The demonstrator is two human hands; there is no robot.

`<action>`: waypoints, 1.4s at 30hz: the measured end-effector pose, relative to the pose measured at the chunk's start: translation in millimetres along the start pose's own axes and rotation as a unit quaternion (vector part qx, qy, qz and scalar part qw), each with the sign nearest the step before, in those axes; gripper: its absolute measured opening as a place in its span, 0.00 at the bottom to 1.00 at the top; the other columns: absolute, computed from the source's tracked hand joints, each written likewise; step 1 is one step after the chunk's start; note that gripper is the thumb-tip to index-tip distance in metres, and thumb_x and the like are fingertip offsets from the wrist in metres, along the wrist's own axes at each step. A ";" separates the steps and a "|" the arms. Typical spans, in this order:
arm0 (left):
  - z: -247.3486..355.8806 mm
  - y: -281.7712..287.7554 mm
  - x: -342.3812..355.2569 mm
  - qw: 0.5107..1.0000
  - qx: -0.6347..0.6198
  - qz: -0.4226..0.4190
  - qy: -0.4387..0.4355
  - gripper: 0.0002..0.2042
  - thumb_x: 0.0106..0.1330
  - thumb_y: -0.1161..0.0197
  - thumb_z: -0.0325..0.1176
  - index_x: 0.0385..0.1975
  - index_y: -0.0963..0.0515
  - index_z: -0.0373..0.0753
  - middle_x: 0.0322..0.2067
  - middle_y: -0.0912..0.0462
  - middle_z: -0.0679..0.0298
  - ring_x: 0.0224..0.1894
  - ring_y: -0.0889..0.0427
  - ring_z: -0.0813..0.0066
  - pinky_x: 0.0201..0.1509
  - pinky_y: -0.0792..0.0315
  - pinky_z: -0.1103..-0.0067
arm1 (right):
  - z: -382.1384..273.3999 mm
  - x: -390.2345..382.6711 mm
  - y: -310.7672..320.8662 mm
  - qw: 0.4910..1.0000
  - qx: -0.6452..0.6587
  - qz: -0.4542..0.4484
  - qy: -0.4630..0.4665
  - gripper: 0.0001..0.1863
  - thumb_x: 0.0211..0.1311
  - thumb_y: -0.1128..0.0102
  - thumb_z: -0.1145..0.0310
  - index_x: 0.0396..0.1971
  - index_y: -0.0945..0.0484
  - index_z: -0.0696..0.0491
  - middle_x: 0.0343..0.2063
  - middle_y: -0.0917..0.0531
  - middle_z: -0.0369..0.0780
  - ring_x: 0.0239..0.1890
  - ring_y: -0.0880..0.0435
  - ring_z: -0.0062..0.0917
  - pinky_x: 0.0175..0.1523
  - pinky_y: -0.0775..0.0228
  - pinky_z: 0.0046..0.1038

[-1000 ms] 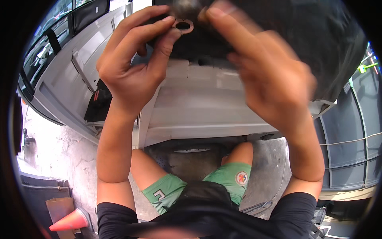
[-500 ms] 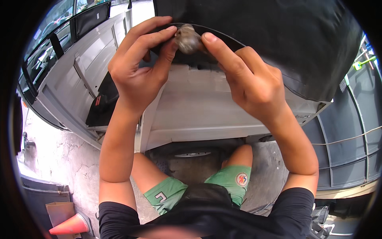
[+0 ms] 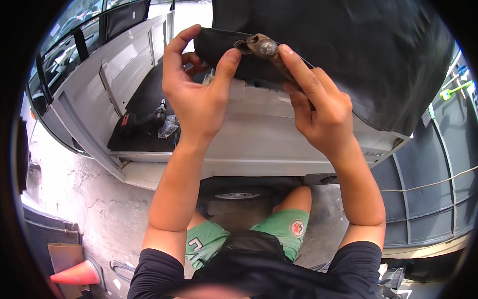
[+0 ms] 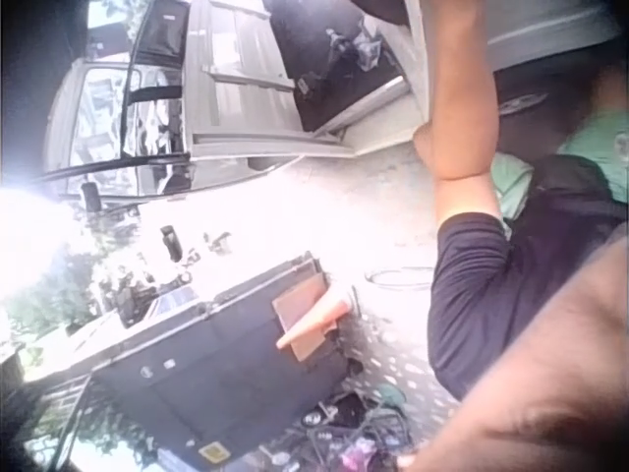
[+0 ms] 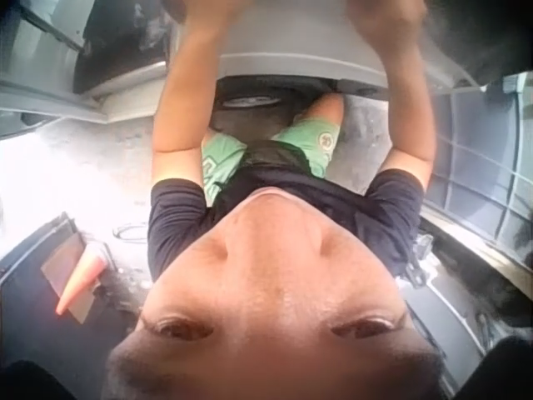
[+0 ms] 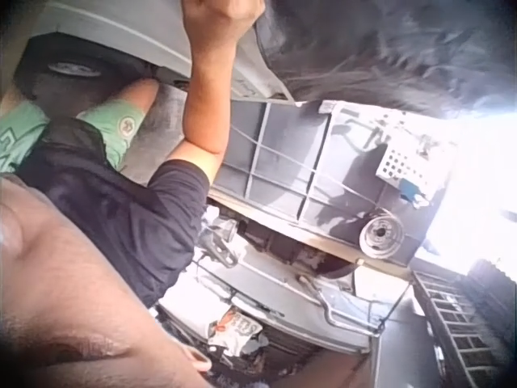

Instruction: Repairing a canvas cover on a vehicle by cutting holes and installing grommets.

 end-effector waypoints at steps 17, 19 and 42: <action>-0.8 -9.8 11.4 0.949 -0.201 -0.076 0.230 0.09 0.60 0.24 0.27 0.38 0.15 0.32 0.32 0.10 0.63 0.33 0.13 0.80 0.42 0.19 0.79 | -11.9 20.9 17.1 0.994 -0.056 -0.085 0.038 0.34 0.56 0.32 0.91 0.66 0.20 0.59 0.42 0.10 0.47 0.30 0.16 0.29 0.40 0.19 0.26; 0.7 -10.0 11.1 0.950 -0.191 -0.092 0.230 0.10 0.63 0.23 0.27 0.41 0.15 0.32 0.36 0.09 0.63 0.37 0.13 0.81 0.45 0.19 0.81 | -20.3 29.5 22.1 0.992 -0.069 -0.083 0.065 0.32 0.56 0.32 0.90 0.64 0.20 0.61 0.46 0.10 0.47 0.29 0.16 0.28 0.40 0.19 0.26; 3.4 1.1 19.6 0.965 -0.137 -0.062 0.214 0.10 0.59 0.23 0.30 0.35 0.15 0.32 0.29 0.10 0.56 0.32 0.12 0.71 0.42 0.20 0.74 | -53.5 94.8 20.2 0.909 -0.172 -0.378 0.008 0.23 0.71 0.40 0.83 0.65 0.20 0.60 0.57 0.12 0.48 0.54 0.09 0.39 0.57 0.18 0.32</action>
Point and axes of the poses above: each hand's wrist, its own x-axis towards the middle knuckle, its own y-axis out of the back of the hand, z = x × y, the point moved 5 cm from there along x, towards the middle knuckle
